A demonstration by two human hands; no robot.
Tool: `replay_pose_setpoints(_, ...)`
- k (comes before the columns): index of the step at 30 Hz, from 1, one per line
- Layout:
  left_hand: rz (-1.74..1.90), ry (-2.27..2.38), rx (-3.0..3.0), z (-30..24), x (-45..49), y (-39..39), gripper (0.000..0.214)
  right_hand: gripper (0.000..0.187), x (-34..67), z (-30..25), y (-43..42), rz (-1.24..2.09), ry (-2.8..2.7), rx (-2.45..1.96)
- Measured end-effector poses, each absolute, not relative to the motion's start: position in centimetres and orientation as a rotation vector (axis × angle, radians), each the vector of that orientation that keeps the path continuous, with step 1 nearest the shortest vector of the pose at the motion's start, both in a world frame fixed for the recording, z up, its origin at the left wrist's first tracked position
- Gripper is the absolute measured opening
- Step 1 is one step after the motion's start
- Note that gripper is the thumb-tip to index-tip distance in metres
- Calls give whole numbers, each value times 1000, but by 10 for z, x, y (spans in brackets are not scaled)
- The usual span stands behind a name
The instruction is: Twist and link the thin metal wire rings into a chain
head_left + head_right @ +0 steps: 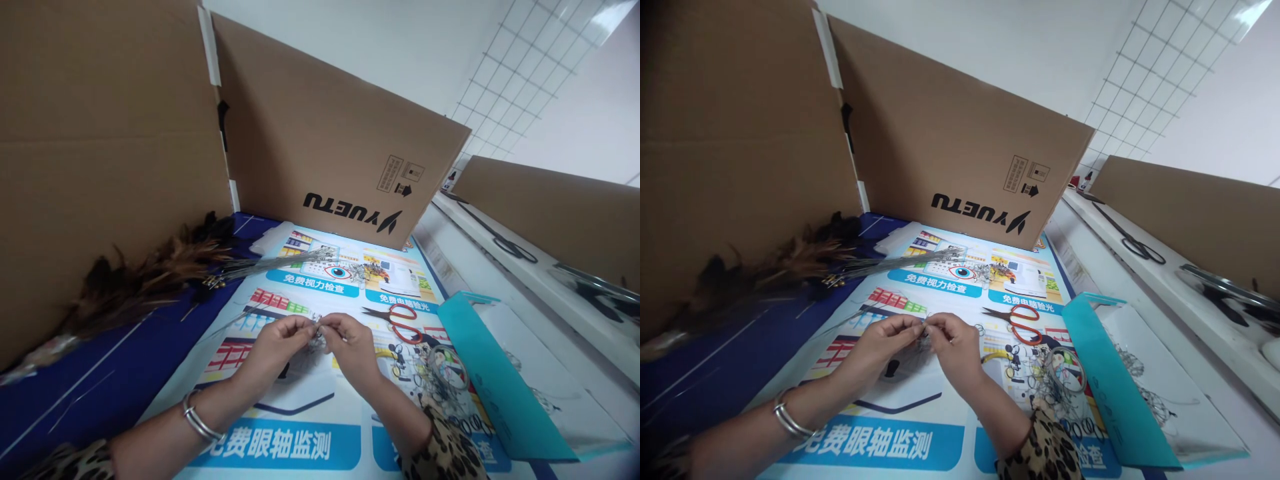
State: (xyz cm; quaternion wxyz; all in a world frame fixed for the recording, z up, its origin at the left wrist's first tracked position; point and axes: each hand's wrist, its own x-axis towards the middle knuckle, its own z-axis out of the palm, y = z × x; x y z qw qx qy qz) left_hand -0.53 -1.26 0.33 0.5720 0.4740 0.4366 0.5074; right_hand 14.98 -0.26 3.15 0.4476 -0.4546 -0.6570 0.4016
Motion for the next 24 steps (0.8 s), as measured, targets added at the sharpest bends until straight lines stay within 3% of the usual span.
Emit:
replay_pose_setpoints(14,1211,1088,1175,9,-4,-16,23,16,149,33,1,1375,-1305,-1059)
replay_pose_setpoints(24,1232,1200,1253,6,-3,-14,15,16,142,37,-7,1344,-1277,-1048)
